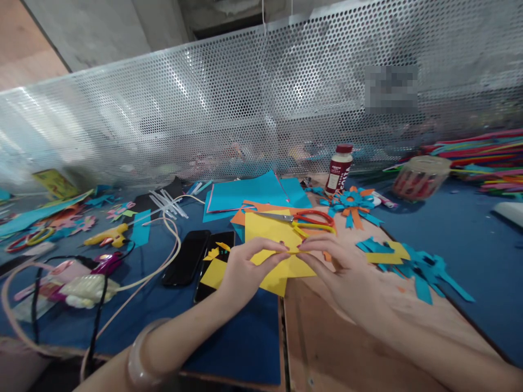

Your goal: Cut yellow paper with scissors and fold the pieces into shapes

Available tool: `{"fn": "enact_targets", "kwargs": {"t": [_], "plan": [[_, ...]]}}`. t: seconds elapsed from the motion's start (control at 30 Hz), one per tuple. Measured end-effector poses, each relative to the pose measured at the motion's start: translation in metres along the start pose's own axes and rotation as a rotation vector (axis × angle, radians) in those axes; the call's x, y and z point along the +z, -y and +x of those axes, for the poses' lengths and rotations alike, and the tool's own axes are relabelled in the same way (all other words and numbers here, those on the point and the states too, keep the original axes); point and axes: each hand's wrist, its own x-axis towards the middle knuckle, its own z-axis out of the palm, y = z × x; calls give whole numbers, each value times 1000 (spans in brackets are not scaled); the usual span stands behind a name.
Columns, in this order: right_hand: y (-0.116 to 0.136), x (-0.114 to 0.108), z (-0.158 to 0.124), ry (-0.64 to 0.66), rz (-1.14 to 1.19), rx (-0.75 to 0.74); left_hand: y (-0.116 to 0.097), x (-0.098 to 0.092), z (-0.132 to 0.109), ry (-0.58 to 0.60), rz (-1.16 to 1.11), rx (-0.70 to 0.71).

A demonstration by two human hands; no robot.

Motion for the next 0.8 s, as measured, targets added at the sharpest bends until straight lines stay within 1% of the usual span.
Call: {"fn": "enact_targets", "kwargs": {"t": [0.1, 0.27, 0.4, 0.53, 0.6, 0.8], "plan": [[1, 0, -1, -12, -10, 27, 0, 0, -1, -6, 11, -52], [6, -1, -1, 21, 19, 87, 1, 0, -1, -10, -1, -67], [6, -1, 0, 51, 76, 207, 2, 1, 0, -20, -23, -71], [5, 0, 1, 80, 164, 369, 5, 1, 0, -15, -63, -91], [6, 0, 2, 106, 186, 418, 7, 2, 0, -13, -84, -105], [11, -2, 4, 101, 143, 412, 8, 4, 0, -6, -120, -116]]}}
